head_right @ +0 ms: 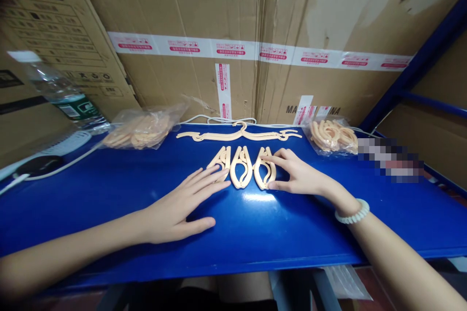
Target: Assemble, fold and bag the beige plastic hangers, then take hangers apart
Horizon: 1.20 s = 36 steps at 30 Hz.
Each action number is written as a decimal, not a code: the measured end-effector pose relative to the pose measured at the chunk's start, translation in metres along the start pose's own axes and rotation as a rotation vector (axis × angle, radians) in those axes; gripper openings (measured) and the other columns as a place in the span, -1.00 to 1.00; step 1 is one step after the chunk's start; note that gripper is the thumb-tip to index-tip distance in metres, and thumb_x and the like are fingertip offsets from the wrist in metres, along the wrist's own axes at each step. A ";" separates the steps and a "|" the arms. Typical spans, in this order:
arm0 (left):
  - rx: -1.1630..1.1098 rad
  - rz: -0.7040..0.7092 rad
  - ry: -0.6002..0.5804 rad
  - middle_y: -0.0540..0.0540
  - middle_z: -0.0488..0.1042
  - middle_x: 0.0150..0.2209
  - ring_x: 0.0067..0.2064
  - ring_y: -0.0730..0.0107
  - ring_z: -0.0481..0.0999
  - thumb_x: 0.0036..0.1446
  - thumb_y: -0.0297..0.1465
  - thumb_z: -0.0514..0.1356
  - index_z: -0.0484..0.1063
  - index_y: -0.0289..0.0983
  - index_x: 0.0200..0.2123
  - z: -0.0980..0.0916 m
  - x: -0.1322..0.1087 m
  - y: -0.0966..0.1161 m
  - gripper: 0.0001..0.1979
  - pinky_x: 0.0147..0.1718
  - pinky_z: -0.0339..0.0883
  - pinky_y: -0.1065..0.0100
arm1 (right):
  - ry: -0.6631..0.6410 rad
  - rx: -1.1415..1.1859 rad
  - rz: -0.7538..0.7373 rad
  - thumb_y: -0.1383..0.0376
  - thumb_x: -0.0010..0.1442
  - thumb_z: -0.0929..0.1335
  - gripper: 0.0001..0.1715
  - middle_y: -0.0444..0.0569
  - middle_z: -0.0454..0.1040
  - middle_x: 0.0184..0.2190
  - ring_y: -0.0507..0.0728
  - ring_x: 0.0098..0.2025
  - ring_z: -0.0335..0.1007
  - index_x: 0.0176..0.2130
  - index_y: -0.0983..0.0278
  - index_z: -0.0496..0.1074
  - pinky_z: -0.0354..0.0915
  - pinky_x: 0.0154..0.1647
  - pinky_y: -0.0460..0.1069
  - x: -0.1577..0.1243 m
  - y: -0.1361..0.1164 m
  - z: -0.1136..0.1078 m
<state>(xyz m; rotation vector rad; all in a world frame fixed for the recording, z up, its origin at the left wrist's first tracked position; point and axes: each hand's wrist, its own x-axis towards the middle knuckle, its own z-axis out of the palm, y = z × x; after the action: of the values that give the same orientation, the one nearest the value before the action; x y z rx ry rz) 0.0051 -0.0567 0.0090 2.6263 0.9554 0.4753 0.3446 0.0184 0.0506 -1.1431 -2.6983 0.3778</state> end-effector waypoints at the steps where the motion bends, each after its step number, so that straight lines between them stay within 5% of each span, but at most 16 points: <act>1: 0.025 0.000 -0.026 -0.13 -0.05 0.48 0.48 -0.11 -0.10 0.31 -0.07 0.15 -0.01 -0.05 0.44 -0.001 0.000 0.001 -0.28 0.39 -0.21 -0.24 | -0.002 -0.005 -0.003 -0.17 0.18 0.39 -0.07 0.16 0.34 0.08 0.36 0.13 0.30 0.37 0.14 0.24 0.23 0.23 0.35 0.000 0.000 0.001; 12: 0.133 -0.034 -0.140 -0.10 -0.10 0.49 0.50 -0.09 -0.20 0.37 0.02 -0.01 -0.13 -0.11 0.47 -0.003 0.001 0.005 -0.26 0.39 -0.30 -0.25 | 0.065 -0.096 -0.071 -0.13 0.25 0.35 -0.14 0.21 0.26 0.21 0.42 0.22 0.22 0.39 0.11 0.18 0.20 0.21 0.41 0.007 -0.005 0.018; 21: 0.143 -0.006 -0.042 -0.16 -0.02 0.47 0.49 -0.16 -0.19 0.34 -0.03 0.09 -0.04 -0.14 0.45 0.000 0.001 0.006 -0.26 0.37 -0.26 -0.33 | 0.061 -0.097 -0.034 -0.14 0.25 0.34 -0.13 0.23 0.15 0.33 0.49 0.33 0.10 0.39 0.10 0.17 0.14 0.25 0.48 0.007 -0.001 0.019; 25: 0.138 -0.028 0.099 -0.23 0.08 0.44 0.47 -0.17 -0.07 0.32 -0.24 0.13 0.13 -0.21 0.37 -0.001 0.001 0.004 -0.40 0.36 -0.14 -0.32 | 0.097 -0.072 -0.063 -0.14 0.22 0.37 -0.09 0.23 0.12 0.33 0.47 0.34 0.09 0.39 0.15 0.16 0.13 0.30 0.42 0.007 -0.002 0.017; 29: 0.060 -0.054 0.251 -0.30 0.35 0.24 0.34 0.00 0.24 0.22 -0.49 0.07 0.39 -0.32 0.07 -0.003 0.002 -0.003 -0.65 0.31 0.16 -0.08 | 0.151 -0.023 -0.181 -0.06 0.19 0.44 -0.17 0.17 0.28 0.17 0.34 0.20 0.29 0.32 0.17 0.28 0.26 0.25 0.25 0.006 -0.005 0.012; 36: 0.059 -0.061 0.200 -0.30 0.38 0.18 0.24 0.03 0.35 0.25 -0.46 0.07 0.39 -0.34 0.10 -0.002 0.002 -0.005 -0.64 0.22 0.33 0.01 | 0.131 -0.024 -0.257 0.03 0.25 0.43 -0.43 0.13 0.34 0.07 0.26 0.11 0.35 0.17 0.19 0.45 0.35 0.16 0.16 0.006 -0.007 0.013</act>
<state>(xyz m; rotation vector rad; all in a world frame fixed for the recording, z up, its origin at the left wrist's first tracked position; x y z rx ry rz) 0.0026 -0.0515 0.0087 2.6299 1.1233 0.7150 0.3319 0.0157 0.0406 -0.7822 -2.6930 0.2232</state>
